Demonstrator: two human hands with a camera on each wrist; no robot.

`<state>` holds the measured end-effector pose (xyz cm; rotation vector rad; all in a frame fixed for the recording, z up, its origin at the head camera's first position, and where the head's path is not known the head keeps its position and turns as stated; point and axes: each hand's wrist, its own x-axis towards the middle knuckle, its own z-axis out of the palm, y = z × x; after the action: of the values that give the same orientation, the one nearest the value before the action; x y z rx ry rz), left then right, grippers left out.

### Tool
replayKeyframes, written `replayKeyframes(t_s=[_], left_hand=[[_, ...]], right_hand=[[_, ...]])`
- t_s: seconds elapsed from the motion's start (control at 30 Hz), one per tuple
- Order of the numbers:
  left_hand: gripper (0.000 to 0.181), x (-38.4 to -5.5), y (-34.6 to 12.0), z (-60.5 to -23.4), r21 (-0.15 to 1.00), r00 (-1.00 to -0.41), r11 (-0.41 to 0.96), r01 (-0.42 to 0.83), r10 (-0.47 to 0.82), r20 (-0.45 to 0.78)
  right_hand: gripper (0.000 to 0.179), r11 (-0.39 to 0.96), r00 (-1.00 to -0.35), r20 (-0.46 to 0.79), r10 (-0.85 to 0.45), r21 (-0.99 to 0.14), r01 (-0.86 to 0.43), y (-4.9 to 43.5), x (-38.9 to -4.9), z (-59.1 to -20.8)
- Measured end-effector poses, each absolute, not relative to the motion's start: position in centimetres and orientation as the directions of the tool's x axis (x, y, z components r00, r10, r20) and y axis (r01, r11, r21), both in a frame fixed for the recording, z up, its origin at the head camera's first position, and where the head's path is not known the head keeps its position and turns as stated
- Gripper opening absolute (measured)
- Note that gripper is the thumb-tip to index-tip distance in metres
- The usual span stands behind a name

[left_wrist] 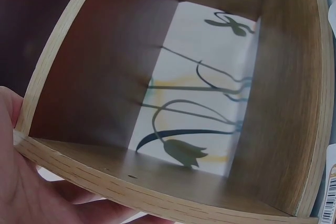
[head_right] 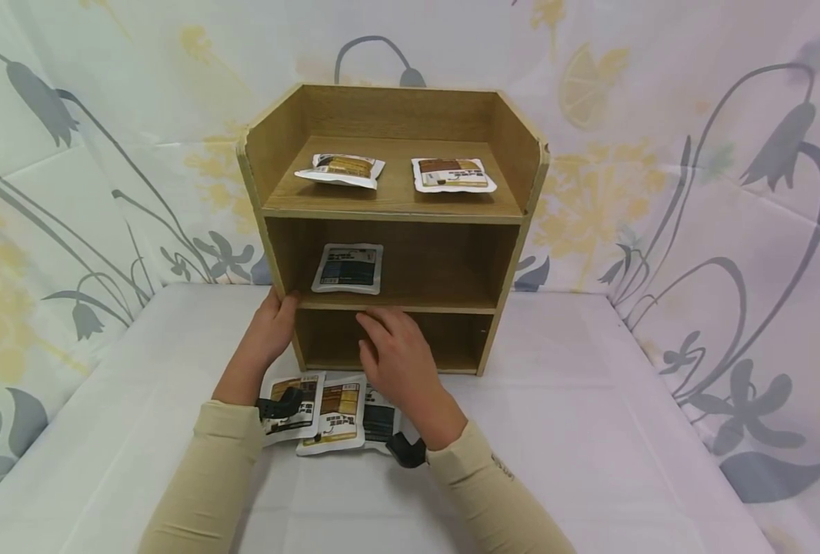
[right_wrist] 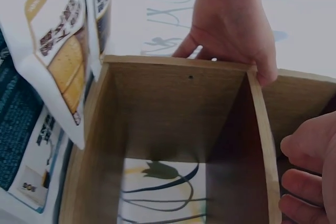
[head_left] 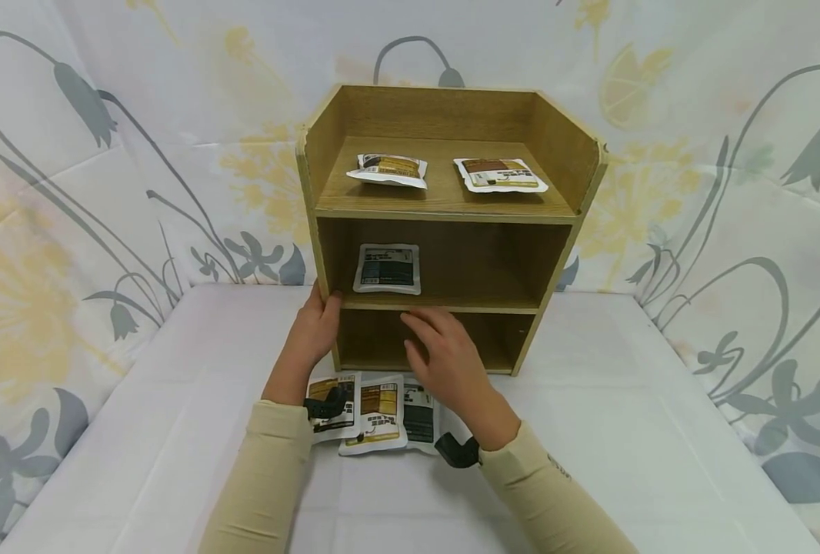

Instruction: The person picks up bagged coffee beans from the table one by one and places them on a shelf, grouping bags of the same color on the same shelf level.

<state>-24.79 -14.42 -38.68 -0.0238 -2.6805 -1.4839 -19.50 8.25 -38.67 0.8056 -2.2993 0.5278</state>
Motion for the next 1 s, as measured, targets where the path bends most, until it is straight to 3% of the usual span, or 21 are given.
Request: replayKeyframes(t_s=[0.47, 1.0], left_hand=[[0.063, -24.7, -14.4, -38.6, 0.848, -0.997, 0.527, 0.051, -0.017, 0.071], [0.063, -24.8, -14.6, -38.8, 0.850, -0.998, 0.524, 0.050, -0.014, 0.067]], right_hand=[[0.044, 0.781, -0.737, 0.510, -0.444, -0.183, -0.597, 8.7, -18.4, -39.8], [0.054, 0.781, -0.789, 0.378, -0.484, -0.220, -0.585, 10.0, -17.7, -41.4]])
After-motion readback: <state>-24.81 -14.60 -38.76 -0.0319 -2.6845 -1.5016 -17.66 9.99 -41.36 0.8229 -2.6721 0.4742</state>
